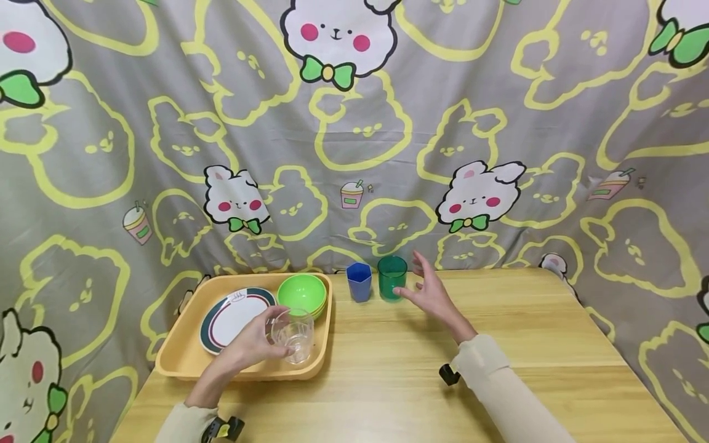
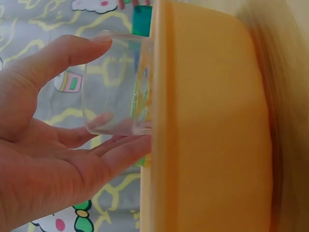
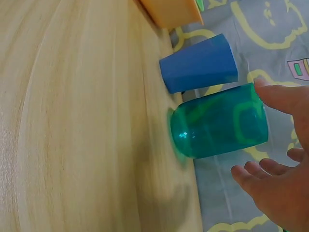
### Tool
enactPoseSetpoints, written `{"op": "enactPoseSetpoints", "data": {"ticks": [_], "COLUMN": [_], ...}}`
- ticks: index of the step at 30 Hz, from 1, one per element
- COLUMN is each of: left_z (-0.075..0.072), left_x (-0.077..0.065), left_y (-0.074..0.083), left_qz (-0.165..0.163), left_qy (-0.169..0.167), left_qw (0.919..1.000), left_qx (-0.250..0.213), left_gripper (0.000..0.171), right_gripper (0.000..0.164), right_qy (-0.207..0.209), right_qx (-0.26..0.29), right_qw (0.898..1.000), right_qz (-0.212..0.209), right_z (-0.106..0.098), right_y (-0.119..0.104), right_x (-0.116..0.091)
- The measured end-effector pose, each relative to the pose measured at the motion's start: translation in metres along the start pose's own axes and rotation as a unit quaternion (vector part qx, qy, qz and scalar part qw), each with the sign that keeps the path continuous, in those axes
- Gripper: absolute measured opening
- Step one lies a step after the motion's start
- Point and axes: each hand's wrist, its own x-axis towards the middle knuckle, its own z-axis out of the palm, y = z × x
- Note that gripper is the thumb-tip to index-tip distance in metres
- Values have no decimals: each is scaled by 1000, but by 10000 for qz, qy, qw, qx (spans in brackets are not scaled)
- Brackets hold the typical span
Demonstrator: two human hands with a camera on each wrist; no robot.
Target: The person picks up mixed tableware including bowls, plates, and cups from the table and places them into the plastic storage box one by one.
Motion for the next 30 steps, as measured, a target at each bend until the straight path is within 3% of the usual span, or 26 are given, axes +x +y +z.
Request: {"op": "enactPoseSetpoints", "data": {"ticks": [17, 30], "left_z": [1, 1], "left_x": [2, 4], "left_y": [-13, -16], "left_qz": [234, 243], "left_qy": [-316, -567], "left_qw": [9992, 9979], "left_qx": [52, -192], "left_gripper": [80, 82], "right_gripper": [104, 99], "right_qy": [-99, 113], "right_qx": [328, -97], "right_qw": [9977, 9970], "right_qz": [589, 766], "right_z": [16, 26], "right_y": [10, 11], "right_x": [11, 17]}}
